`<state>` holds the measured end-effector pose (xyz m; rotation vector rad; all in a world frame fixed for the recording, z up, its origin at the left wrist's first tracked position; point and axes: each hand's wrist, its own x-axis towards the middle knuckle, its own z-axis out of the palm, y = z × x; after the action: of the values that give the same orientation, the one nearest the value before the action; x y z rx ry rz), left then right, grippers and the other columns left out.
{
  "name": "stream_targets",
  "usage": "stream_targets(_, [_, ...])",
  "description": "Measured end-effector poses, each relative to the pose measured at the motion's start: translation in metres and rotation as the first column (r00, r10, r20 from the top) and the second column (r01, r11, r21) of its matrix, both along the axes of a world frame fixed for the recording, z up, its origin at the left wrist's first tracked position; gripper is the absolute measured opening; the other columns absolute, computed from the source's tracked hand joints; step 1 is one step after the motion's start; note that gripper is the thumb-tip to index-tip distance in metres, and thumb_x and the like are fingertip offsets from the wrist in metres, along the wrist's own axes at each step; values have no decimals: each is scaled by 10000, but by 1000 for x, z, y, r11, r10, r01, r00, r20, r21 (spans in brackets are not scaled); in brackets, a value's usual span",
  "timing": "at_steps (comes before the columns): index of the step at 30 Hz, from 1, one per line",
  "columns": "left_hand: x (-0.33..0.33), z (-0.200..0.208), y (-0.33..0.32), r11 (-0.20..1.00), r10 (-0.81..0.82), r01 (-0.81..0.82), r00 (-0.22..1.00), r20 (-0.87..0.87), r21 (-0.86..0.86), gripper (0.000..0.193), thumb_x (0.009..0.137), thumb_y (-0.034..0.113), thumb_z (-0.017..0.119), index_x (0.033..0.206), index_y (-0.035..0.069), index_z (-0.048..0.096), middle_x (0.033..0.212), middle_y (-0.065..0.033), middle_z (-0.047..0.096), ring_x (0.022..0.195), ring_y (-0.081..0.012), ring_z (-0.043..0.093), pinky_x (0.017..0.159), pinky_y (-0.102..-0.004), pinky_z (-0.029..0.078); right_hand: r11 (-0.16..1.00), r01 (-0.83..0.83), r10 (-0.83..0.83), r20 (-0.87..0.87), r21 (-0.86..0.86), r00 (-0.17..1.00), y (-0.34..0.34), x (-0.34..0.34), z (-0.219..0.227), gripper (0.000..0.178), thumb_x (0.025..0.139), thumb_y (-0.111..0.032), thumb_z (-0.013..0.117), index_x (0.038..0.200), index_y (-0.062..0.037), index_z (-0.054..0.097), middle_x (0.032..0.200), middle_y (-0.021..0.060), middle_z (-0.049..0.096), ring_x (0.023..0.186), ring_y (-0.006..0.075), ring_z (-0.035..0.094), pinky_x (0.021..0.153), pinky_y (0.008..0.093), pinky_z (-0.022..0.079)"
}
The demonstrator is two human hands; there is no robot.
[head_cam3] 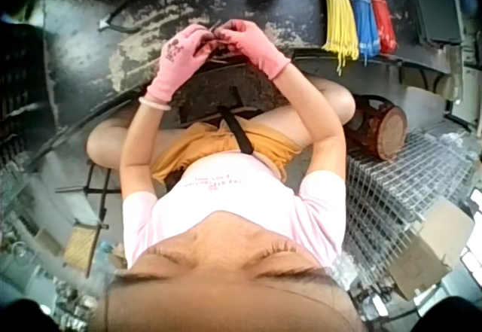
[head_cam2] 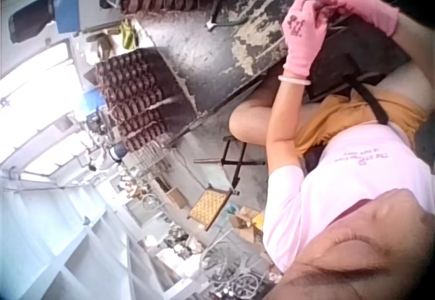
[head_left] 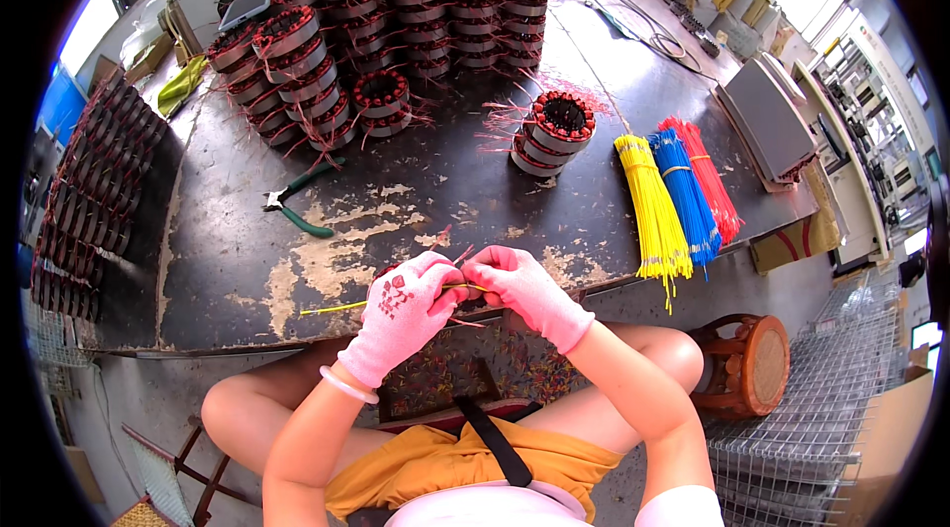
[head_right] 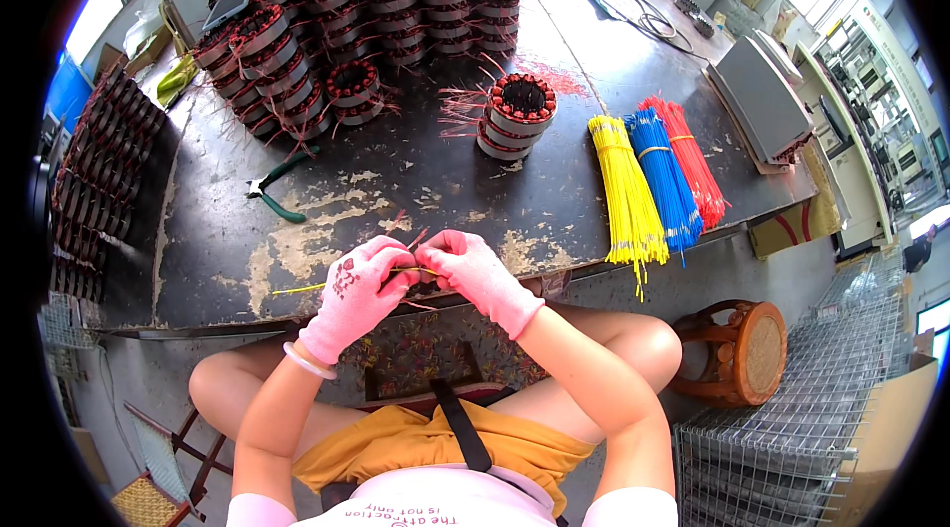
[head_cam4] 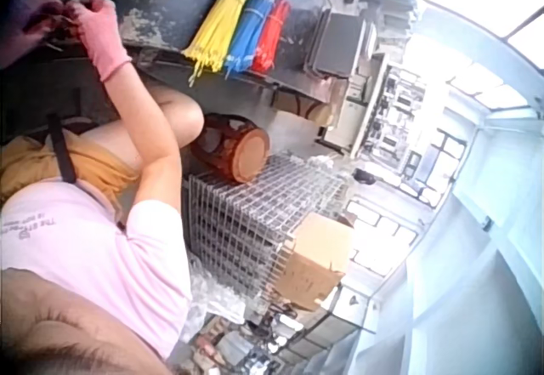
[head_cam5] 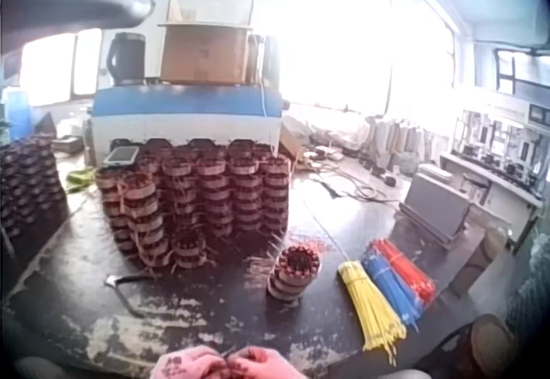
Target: The person sits at a workbench and repeatedly ties colored zip ties around cylindrical electrical components, then trims the excess with pliers. They handle stacks of finished units and bundles of zip ties, moving items on the table to access the work area.
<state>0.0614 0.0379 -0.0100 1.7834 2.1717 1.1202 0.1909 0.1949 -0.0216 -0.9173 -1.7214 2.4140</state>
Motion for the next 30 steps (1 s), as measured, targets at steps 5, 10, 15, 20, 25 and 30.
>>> stream_targets(5, [-2, -5, -4, 999, 39, -39, 999, 8, -20, 136, 858, 141, 742, 970, 72, 710, 1012, -75, 713, 900, -299, 703, 753, -387, 566, 492, 58, 108, -126, 869, 986, -17, 21, 18, 392, 897, -144, 758, 1255, -33, 644, 1105, 96, 718, 759, 149, 696, 706, 307, 561])
stream_targets(10, [-2, -6, -4, 999, 45, -45, 999, -10, -23, 158, 882, 173, 728, 1002, 70, 716, 1095, -91, 723, 957, -302, 707, 811, -389, 577, -143, 89, 233, -54, 986, 971, -21, 18, 6, 458, 843, -187, 774, 1273, -91, 646, 1215, 82, 696, 889, 258, 704, 781, 380, 571])
stream_targets(15, [-3, -8, -3, 998, 21, -17, 997, 74, -52, 173, 887, 150, 713, 1042, 74, 713, 1310, -103, 684, 1020, -305, 709, 859, -393, 576, -267, 70, 242, -4, 961, 970, -14, 18, -7, 382, 841, -201, 725, 1206, -104, 669, 1177, 60, 706, 853, 226, 692, 754, 371, 565])
stream_targets(20, [-3, -7, -6, 996, -2, 5, 1000, 29, -90, 157, 900, 161, 685, 1047, 105, 673, 1407, -69, 632, 1006, -290, 705, 825, -397, 578, 821, -275, 290, 48, 501, 956, 3, 9, -6, 192, 962, -223, 634, 1069, -75, 694, 923, 35, 704, 729, 155, 645, 654, 330, 521])
stream_targets(25, [-6, -11, -8, 999, 8, -5, 999, 53, -53, 144, 904, 166, 687, 1036, 110, 685, 1379, -67, 652, 987, -293, 711, 820, -399, 579, 900, -365, 340, 142, 239, 930, 1, 9, 22, 161, 991, -184, 611, 1039, -41, 668, 863, 0, 649, 722, 90, 602, 633, 249, 472])
stream_targets(30, [-5, -11, -7, 1000, 11, -9, 997, 71, -27, 133, 913, 185, 682, 1024, 113, 692, 1368, -64, 660, 972, -287, 716, 816, -402, 580, 4, 54, 334, -52, 999, 941, -10, 18, 14, 264, 863, -181, 736, 1099, -103, 645, 987, 79, 680, 844, 301, 673, 787, 411, 542])
